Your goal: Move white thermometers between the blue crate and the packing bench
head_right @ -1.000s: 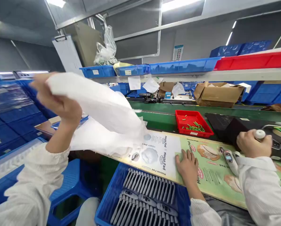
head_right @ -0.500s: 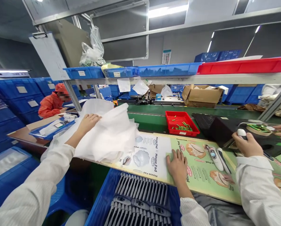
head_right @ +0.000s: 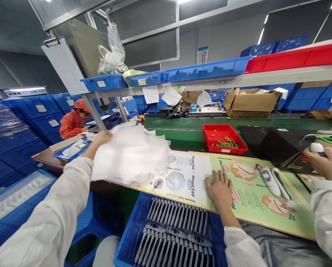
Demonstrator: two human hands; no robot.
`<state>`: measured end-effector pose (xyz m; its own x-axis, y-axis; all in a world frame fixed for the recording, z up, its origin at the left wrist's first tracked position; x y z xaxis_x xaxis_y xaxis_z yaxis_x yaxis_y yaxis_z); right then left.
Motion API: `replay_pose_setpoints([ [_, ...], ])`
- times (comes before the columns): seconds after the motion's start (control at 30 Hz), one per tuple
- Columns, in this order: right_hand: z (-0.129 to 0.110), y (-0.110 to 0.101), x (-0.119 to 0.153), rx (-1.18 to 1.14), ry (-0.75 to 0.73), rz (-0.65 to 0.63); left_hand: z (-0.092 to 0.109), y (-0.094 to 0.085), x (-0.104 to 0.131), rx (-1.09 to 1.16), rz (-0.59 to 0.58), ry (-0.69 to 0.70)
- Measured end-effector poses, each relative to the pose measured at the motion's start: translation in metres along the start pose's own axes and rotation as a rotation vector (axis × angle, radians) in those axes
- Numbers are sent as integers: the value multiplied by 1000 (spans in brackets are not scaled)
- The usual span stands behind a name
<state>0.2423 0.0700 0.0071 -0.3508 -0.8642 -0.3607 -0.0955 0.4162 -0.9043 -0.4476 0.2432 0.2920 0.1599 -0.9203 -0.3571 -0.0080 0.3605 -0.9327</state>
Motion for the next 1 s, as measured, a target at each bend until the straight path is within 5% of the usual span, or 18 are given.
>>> replay_pose_setpoints([
  [0.1,0,0,0,6,-5,19,9,-115,-3,236,704,-66],
  [0.13,0,0,0,7,-7,24,20,-137,11,305,878,-1],
  [0.2,-1,1,0,8,-12,30,57,-147,36,348,964,226],
  [0.27,0,2,0,6,-11,28,91,-120,55,295,839,400],
  [0.4,1,3,-1,-1,-4,27,118,-26,77,135,516,502],
  [0.57,1,3,-1,-19,2,22,98,87,78,-7,148,462],
  [0.7,0,0,0,-32,-2,29,73,141,76,-25,-104,340],
  [0.77,-1,-3,0,-38,-3,31,75,144,79,-5,-152,292],
  [0.87,-4,-9,1,-44,4,24,109,103,102,139,-18,232],
  [0.93,-7,-13,1,-57,14,11,151,64,143,379,60,284],
  [1.0,-9,-16,2,-81,26,-3,198,38,213,718,-97,453],
])
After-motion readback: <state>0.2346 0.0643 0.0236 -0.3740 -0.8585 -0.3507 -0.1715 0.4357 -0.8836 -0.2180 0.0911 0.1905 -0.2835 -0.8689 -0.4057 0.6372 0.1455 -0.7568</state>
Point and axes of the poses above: each hand's wrist, its own x-axis away from the middle knuckle, its own y-axis out of the palm, z = x × y, the point moved 10 cm from there along -x, towards the middle knuckle, and after that the axes turned 5 degrees about z, right-handed, at the moved point
